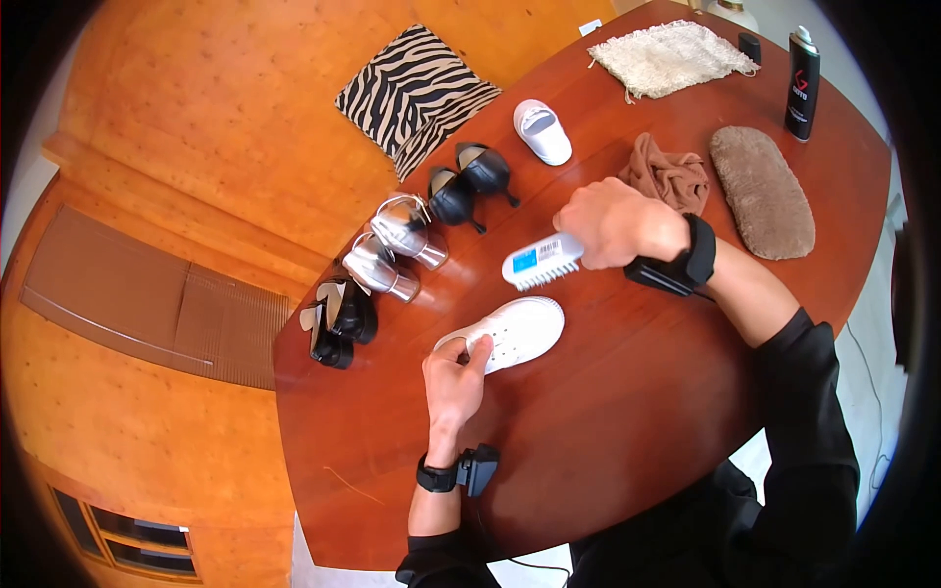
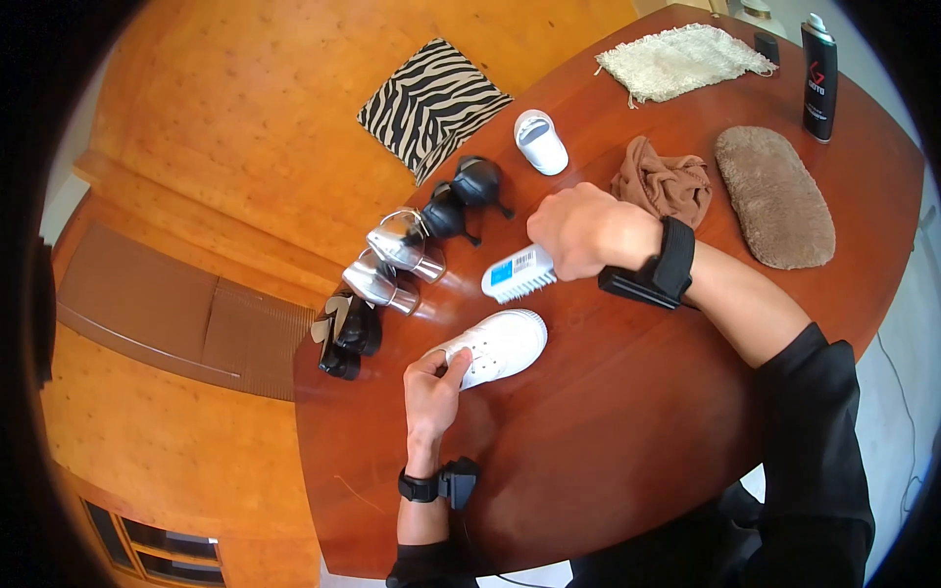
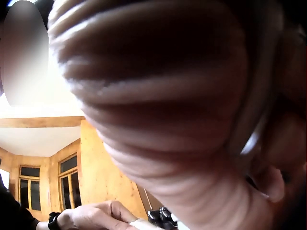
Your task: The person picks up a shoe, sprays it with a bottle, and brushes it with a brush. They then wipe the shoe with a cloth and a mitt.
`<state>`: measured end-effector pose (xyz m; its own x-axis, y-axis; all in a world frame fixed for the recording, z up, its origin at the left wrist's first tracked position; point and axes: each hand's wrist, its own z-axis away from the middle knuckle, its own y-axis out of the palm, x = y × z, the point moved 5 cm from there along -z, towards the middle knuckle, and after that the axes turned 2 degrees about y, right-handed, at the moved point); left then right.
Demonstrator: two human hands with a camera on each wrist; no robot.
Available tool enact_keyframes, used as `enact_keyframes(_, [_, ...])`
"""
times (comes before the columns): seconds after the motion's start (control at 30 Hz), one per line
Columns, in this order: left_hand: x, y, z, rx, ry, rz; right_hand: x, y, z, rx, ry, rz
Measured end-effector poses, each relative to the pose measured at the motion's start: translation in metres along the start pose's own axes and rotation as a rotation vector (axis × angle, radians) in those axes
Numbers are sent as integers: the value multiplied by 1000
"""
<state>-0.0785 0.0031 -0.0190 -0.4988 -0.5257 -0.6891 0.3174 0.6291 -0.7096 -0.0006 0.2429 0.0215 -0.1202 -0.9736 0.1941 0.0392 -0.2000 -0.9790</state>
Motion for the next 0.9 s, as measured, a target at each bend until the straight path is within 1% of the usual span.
enact_keyframes(0.03, [-2,-1,-1,-1,3,0,-7,1,-4,-3,1,1])
enact_keyframes(0.1, [-6,-1,-1,58,8,-141,-23,-1,-12,-111,23,-151])
enact_keyframes(0.13, [-4,-1,-1,55,4,-142,-32,-1,-15,-136,57,-239])
enact_keyframes(0.17, [-3,0,-1,32,48,-97,-40,-3,-18,-190,54,-270])
enact_keyframes(0.2, [-3,0,-1,9,92,-52,-53,-1,-25,-262,14,-319])
enact_keyframes(0.23, [-3,-1,-1,7,91,-52,-57,-6,-28,-334,-25,-367])
enact_keyframes(0.3, [-6,-1,-2,26,104,-94,-74,-12,-23,-295,123,-811])
enact_keyframes(0.33, [-8,-1,-2,25,103,-92,-80,-21,-18,-376,146,-829])
enact_keyframes(0.43, [-11,0,-2,40,95,-97,-125,-23,-13,-585,286,-906])
enact_keyframes(0.5, [-11,0,-2,34,113,-112,-160,-22,-6,-652,432,-817])
enact_keyframes(0.53, [-10,2,-3,37,116,-112,-188,-13,-8,-644,496,-832])
enact_keyframes(0.57, [-9,2,-3,18,140,-119,-204,-9,-6,-647,500,-832])
enact_keyframes(0.63, [-12,3,-3,2,169,-128,-231,3,3,-624,698,-842])
enact_keyframes(0.67, [-12,3,-4,9,142,-144,-239,7,6,-661,734,-825])
enact_keyframes(0.7, [-11,3,-3,16,114,-162,-246,11,7,-662,738,-828])
enact_keyframes(0.77, [-11,3,-3,14,119,-169,-250,19,8,-539,773,-789])
enact_keyframes(0.9, [-9,4,-4,-4,144,-166,-248,32,10,-476,777,-726])
